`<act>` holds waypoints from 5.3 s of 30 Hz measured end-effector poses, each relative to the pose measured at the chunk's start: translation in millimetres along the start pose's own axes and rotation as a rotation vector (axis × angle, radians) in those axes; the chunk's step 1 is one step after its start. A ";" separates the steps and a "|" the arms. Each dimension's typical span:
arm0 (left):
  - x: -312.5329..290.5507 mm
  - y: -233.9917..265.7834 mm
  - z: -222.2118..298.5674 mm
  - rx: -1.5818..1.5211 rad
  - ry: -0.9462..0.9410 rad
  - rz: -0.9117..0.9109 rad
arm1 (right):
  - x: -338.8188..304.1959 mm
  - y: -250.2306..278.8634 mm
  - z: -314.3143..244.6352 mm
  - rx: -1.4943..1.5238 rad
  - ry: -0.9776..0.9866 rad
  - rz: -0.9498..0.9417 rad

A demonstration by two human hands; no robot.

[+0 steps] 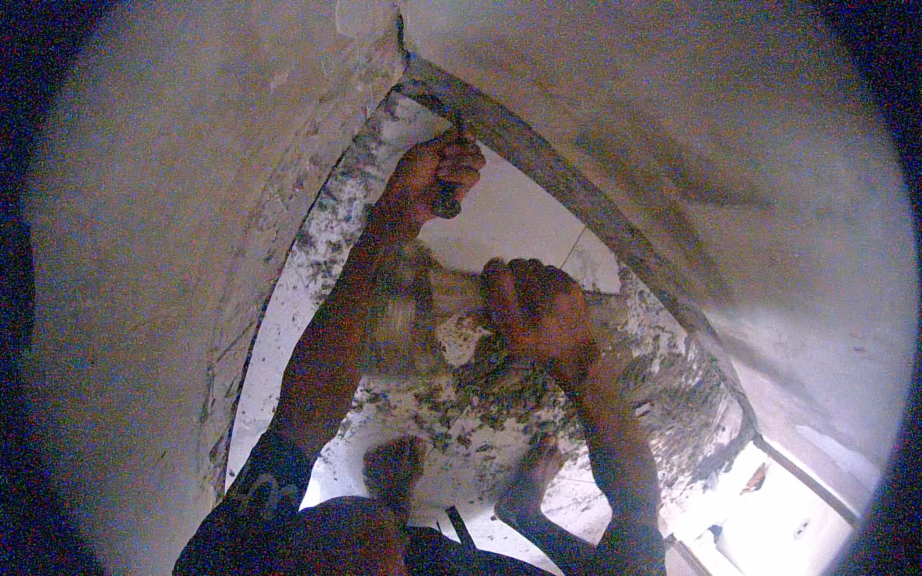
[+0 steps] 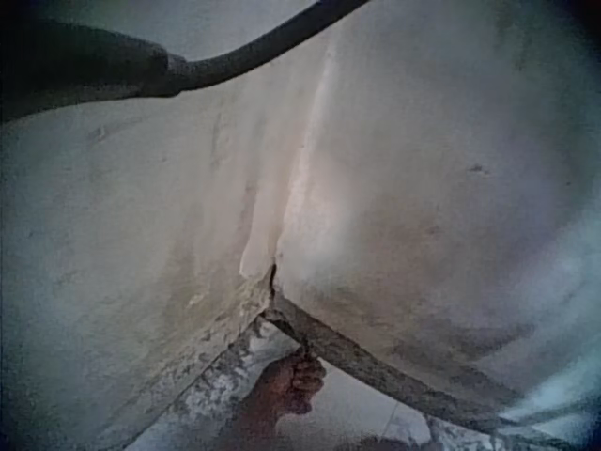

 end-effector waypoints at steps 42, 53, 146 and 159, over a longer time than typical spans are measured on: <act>16.1 8.9 8.7 0.264 -0.302 0.117 | -39.1 -20.3 76.4 0.033 -0.388 -0.066; 16.7 2.3 18.1 0.541 -0.340 0.228 | -44.3 -4.7 66.3 -0.056 -0.305 0.066; 16.8 7.8 -28.2 0.033 -0.144 0.085 | -134.5 -1.5 30.7 0.614 -0.938 0.170; 12.0 2.5 -17.6 0.086 -0.119 0.117 | -92.3 -13.9 20.6 0.528 -0.658 0.090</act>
Point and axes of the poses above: each hand's wrist, its own x-axis towards the middle knuckle, its own y-axis out of the back of the hand, z = x × y, the point moved 10 cm from there along x, towards the middle knuckle, and after that the axes turned 9 degrees about -z, right-handed, at the moved point
